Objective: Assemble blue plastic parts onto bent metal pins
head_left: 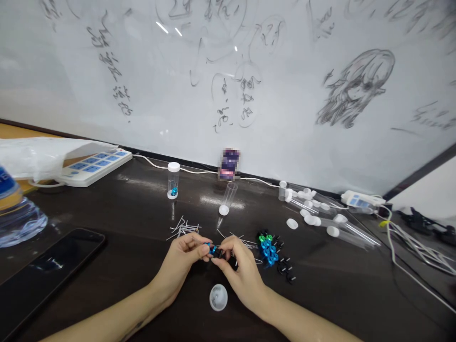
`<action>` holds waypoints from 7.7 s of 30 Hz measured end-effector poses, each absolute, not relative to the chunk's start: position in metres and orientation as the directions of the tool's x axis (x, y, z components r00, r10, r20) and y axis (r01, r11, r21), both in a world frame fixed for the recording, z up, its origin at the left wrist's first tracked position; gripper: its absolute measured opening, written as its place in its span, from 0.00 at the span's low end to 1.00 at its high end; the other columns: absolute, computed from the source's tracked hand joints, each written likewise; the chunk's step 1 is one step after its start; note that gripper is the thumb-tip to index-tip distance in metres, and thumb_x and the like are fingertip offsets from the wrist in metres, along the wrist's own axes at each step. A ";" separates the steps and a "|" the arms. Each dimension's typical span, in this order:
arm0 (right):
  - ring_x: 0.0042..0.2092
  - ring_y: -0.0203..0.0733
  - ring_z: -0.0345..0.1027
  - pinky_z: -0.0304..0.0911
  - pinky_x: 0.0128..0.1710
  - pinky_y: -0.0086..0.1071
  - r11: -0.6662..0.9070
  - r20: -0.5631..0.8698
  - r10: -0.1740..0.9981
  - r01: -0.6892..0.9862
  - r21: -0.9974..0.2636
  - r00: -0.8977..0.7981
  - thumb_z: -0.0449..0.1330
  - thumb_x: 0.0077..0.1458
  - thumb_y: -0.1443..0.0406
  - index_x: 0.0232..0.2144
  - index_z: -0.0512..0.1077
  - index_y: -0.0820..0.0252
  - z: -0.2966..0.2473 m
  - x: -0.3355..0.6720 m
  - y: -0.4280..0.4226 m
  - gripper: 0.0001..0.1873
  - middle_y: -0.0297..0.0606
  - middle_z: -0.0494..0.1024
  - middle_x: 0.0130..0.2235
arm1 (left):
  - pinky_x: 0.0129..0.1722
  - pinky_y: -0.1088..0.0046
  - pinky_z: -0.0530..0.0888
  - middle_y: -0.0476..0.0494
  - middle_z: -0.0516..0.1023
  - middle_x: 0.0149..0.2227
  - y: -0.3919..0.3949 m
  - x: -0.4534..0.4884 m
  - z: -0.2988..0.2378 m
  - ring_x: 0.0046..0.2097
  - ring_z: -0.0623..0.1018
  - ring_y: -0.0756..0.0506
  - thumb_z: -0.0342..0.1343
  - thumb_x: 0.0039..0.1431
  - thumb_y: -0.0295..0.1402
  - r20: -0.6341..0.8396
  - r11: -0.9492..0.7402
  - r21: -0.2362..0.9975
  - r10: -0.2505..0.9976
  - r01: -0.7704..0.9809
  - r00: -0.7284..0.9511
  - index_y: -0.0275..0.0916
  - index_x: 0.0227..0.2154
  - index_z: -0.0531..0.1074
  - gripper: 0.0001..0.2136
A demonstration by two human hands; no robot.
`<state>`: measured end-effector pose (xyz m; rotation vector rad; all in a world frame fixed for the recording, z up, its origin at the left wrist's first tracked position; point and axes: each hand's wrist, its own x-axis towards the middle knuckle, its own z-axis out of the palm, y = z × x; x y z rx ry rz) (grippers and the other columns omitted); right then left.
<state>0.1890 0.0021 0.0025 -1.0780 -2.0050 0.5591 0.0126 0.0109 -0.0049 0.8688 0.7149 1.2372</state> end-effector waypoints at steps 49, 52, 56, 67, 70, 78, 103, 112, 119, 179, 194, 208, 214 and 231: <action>0.30 0.38 0.64 0.57 0.33 0.30 0.486 0.359 0.873 0.519 -0.703 -0.332 0.59 0.60 0.62 0.29 0.67 0.58 0.004 0.189 0.002 0.09 0.31 0.71 0.27 | 0.33 0.77 0.70 0.48 0.79 0.26 0.011 0.014 -0.007 0.28 0.74 0.51 0.66 0.49 0.28 0.001 0.109 0.861 0.976 -0.496 0.216 0.36 0.29 0.79 0.03; 0.28 0.37 0.64 0.56 0.31 0.29 0.485 0.307 0.868 0.534 -0.693 -0.390 0.50 0.67 0.61 0.24 0.65 0.58 0.007 0.190 0.003 0.18 0.30 0.69 0.24 | 0.32 0.77 0.70 0.48 0.80 0.26 0.010 0.013 -0.007 0.28 0.74 0.51 0.67 0.48 0.28 -0.004 0.112 0.865 0.976 -0.488 0.216 0.36 0.28 0.79 0.04; 0.27 0.36 0.64 0.54 0.30 0.29 0.506 0.295 0.853 0.540 -0.673 -0.431 0.42 0.69 0.59 0.22 0.64 0.59 0.006 0.190 0.004 0.24 0.31 0.68 0.23 | 0.32 0.77 0.70 0.48 0.79 0.26 0.011 0.013 -0.008 0.28 0.74 0.51 0.67 0.48 0.28 -0.010 0.114 0.871 0.977 -0.478 0.214 0.36 0.28 0.79 0.04; 0.32 0.39 0.62 0.56 0.33 0.30 0.531 0.381 0.846 0.519 -0.670 -0.374 0.58 0.61 0.57 0.28 0.64 0.58 0.004 0.189 0.004 0.13 0.33 0.68 0.30 | 0.33 0.77 0.70 0.48 0.79 0.25 0.009 0.013 -0.005 0.28 0.74 0.51 0.67 0.49 0.29 -0.010 0.120 0.855 0.976 -0.505 0.216 0.35 0.29 0.79 0.04; 0.30 0.38 0.61 0.54 0.32 0.30 0.541 0.351 0.836 0.530 -0.653 -0.421 0.50 0.66 0.57 0.24 0.63 0.58 0.005 0.190 0.004 0.19 0.31 0.66 0.26 | 0.32 0.77 0.70 0.48 0.80 0.26 0.009 0.013 -0.004 0.28 0.73 0.52 0.68 0.48 0.29 -0.019 0.127 0.859 0.976 -0.496 0.217 0.35 0.28 0.79 0.05; 0.36 0.42 0.63 0.58 0.37 0.34 0.579 0.446 0.815 0.493 -0.649 -0.371 0.58 0.61 0.59 0.31 0.66 0.57 0.006 0.187 0.003 0.09 0.36 0.70 0.33 | 0.33 0.75 0.70 0.48 0.79 0.24 0.009 0.013 -0.004 0.28 0.74 0.50 0.67 0.48 0.29 -0.005 0.110 0.860 0.978 -0.499 0.207 0.35 0.28 0.79 0.04; 0.26 0.38 0.64 0.55 0.36 0.33 0.571 0.322 0.815 0.576 -0.585 -0.481 0.36 0.69 0.55 0.20 0.64 0.58 0.006 0.189 0.005 0.31 0.32 0.70 0.21 | 0.31 0.78 0.70 0.48 0.80 0.25 0.009 0.014 -0.004 0.27 0.73 0.52 0.68 0.46 0.29 -0.014 0.120 0.867 0.976 -0.484 0.217 0.36 0.27 0.79 0.05; 0.31 0.39 0.63 0.55 0.36 0.32 0.540 0.331 0.838 0.570 -0.619 -0.435 0.47 0.68 0.60 0.26 0.65 0.58 0.010 0.189 0.002 0.18 0.32 0.69 0.27 | 0.32 0.79 0.70 0.49 0.79 0.25 0.010 0.013 -0.004 0.27 0.74 0.52 0.68 0.47 0.28 -0.024 0.127 0.844 0.979 -0.521 0.200 0.35 0.28 0.79 0.04; 0.36 0.42 0.63 0.57 0.37 0.33 0.562 0.425 0.827 0.530 -0.636 -0.368 0.58 0.62 0.63 0.32 0.65 0.58 0.005 0.189 0.001 0.07 0.36 0.69 0.33 | 0.34 0.78 0.70 0.49 0.79 0.24 0.010 0.013 -0.005 0.29 0.75 0.52 0.66 0.51 0.28 -0.011 0.121 0.851 0.977 -0.511 0.212 0.36 0.29 0.79 0.03; 0.33 0.42 0.62 0.56 0.36 0.34 0.572 0.445 0.819 0.563 -0.596 -0.362 0.56 0.62 0.57 0.30 0.65 0.57 0.004 0.190 0.001 0.12 0.35 0.71 0.32 | 0.33 0.76 0.70 0.47 0.79 0.25 0.009 0.013 -0.002 0.28 0.74 0.50 0.67 0.48 0.29 -0.022 0.134 0.849 0.975 -0.511 0.219 0.35 0.28 0.78 0.05; 0.34 0.43 0.62 0.56 0.36 0.34 0.578 0.441 0.814 0.602 -0.550 -0.378 0.54 0.64 0.58 0.32 0.64 0.57 0.003 0.188 0.000 0.11 0.36 0.71 0.33 | 0.34 0.76 0.70 0.47 0.79 0.25 0.009 0.013 -0.002 0.29 0.74 0.50 0.67 0.49 0.29 -0.021 0.140 0.844 0.973 -0.518 0.229 0.35 0.28 0.78 0.05; 0.33 0.43 0.62 0.58 0.34 0.34 0.560 0.400 0.828 0.625 -0.544 -0.393 0.52 0.65 0.61 0.31 0.63 0.57 0.007 0.187 0.000 0.09 0.36 0.69 0.32 | 0.34 0.75 0.70 0.47 0.79 0.25 0.009 0.013 -0.002 0.29 0.75 0.49 0.67 0.48 0.30 -0.026 0.142 0.844 0.974 -0.518 0.224 0.36 0.28 0.78 0.05; 0.31 0.41 0.63 0.56 0.33 0.33 0.555 0.376 0.832 0.621 -0.553 -0.409 0.48 0.67 0.58 0.27 0.63 0.57 0.006 0.189 0.001 0.17 0.33 0.70 0.27 | 0.33 0.77 0.70 0.48 0.80 0.26 0.009 0.014 -0.003 0.28 0.74 0.51 0.67 0.48 0.28 -0.013 0.137 0.848 0.971 -0.513 0.238 0.35 0.28 0.79 0.04; 0.27 0.39 0.61 0.53 0.34 0.34 0.589 0.371 0.808 0.606 -0.534 -0.458 0.35 0.68 0.51 0.22 0.62 0.58 0.007 0.188 0.004 0.30 0.32 0.68 0.22 | 0.31 0.77 0.70 0.48 0.79 0.24 0.008 0.014 -0.001 0.27 0.74 0.52 0.68 0.47 0.29 -0.018 0.138 0.849 0.972 -0.510 0.234 0.35 0.27 0.79 0.05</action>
